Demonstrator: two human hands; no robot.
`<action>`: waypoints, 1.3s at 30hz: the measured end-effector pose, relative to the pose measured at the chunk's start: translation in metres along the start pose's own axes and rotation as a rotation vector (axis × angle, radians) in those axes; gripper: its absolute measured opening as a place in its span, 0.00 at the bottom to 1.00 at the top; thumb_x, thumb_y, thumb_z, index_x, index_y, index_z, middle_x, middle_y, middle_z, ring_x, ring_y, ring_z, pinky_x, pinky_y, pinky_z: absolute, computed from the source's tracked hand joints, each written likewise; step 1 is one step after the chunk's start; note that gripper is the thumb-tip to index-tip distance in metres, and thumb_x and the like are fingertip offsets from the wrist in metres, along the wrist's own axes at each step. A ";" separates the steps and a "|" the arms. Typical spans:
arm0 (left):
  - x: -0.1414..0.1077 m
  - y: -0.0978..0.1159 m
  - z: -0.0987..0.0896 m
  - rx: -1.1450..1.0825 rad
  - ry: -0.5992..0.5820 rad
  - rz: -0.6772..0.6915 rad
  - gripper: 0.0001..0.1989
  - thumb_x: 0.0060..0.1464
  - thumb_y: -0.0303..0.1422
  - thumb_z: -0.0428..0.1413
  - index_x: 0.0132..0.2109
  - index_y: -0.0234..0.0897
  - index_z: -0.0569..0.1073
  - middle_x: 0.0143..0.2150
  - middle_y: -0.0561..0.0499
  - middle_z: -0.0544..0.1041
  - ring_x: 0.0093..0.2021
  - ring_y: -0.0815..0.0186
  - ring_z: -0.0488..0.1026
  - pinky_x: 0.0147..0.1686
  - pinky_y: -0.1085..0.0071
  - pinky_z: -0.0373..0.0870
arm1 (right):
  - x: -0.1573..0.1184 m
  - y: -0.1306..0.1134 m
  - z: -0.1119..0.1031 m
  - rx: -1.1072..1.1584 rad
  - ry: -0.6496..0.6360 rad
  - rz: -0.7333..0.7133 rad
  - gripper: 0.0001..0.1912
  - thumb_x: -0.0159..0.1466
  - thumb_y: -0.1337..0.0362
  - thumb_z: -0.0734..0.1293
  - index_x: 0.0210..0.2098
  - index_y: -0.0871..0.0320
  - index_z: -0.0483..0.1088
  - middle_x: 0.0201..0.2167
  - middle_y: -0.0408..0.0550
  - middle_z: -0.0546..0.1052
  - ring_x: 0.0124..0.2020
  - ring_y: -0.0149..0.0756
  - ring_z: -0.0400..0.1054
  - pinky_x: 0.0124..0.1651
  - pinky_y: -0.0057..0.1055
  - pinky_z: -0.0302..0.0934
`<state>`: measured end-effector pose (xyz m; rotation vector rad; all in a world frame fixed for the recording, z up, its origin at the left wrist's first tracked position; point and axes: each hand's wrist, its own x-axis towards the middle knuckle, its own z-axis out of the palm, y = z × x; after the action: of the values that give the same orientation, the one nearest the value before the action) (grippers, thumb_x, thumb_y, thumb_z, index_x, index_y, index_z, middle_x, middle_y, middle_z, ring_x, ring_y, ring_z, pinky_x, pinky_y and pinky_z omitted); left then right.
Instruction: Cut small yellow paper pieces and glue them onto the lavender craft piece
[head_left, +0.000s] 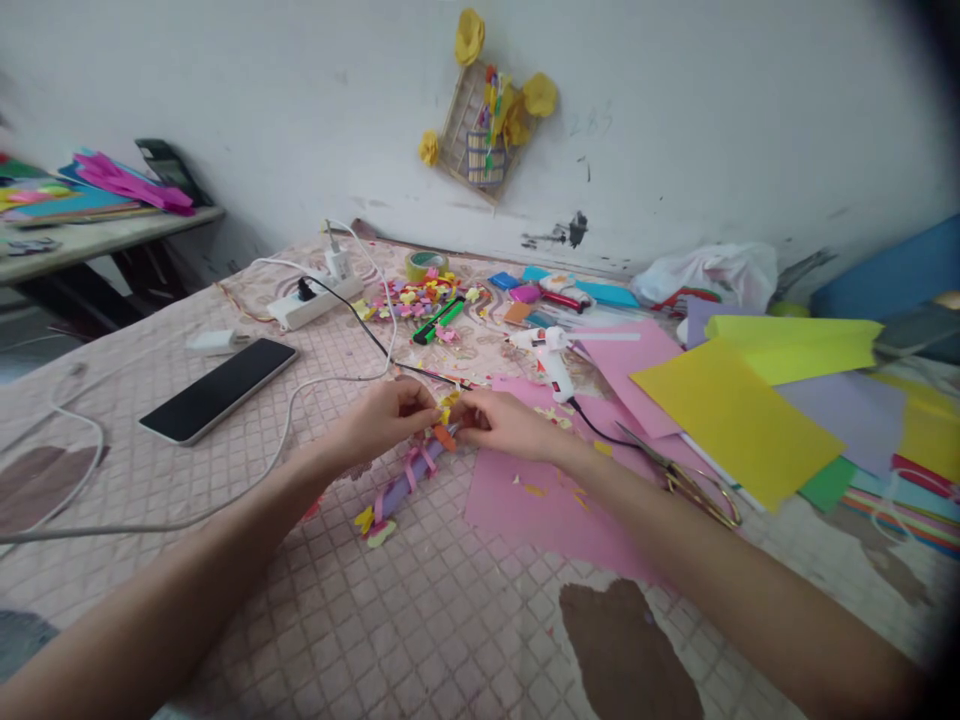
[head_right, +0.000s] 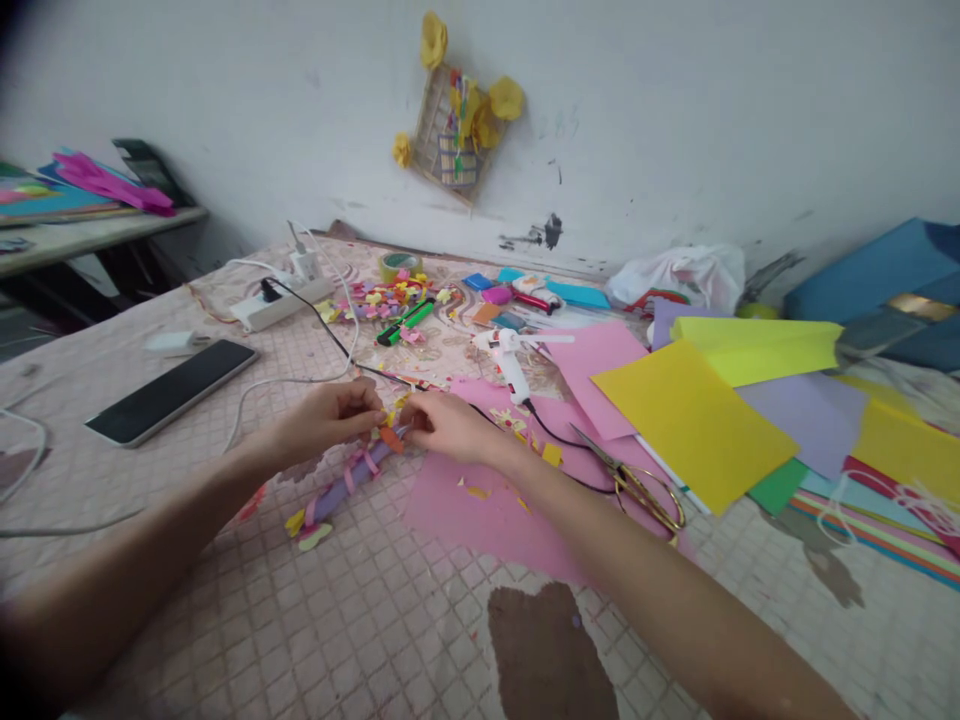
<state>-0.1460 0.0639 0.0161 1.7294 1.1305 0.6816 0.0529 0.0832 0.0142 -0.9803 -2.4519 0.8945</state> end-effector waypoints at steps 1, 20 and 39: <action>0.000 0.000 0.000 -0.003 0.001 0.002 0.08 0.52 0.34 0.53 0.29 0.34 0.66 0.22 0.55 0.69 0.21 0.74 0.65 0.22 0.77 0.61 | -0.002 0.000 -0.001 0.014 0.021 0.009 0.09 0.55 0.72 0.64 0.37 0.60 0.69 0.27 0.43 0.72 0.27 0.30 0.64 0.29 0.25 0.54; 0.003 0.016 -0.003 0.037 0.087 -0.056 0.08 0.49 0.34 0.55 0.28 0.33 0.67 0.19 0.57 0.64 0.17 0.76 0.58 0.16 0.80 0.53 | -0.061 0.077 -0.063 -0.192 0.721 0.375 0.24 0.53 0.52 0.68 0.43 0.62 0.66 0.39 0.55 0.72 0.38 0.42 0.67 0.39 0.36 0.62; 0.012 0.018 -0.001 0.068 0.027 -0.006 0.05 0.48 0.31 0.55 0.30 0.33 0.68 0.21 0.56 0.68 0.21 0.75 0.62 0.20 0.79 0.57 | -0.028 0.073 -0.057 -0.216 0.647 0.393 0.13 0.56 0.57 0.63 0.21 0.58 0.62 0.19 0.42 0.67 0.22 0.32 0.59 0.24 0.27 0.48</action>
<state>-0.1348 0.0723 0.0322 1.7775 1.1894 0.6715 0.1385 0.1284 0.0049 -1.5718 -1.8521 0.3257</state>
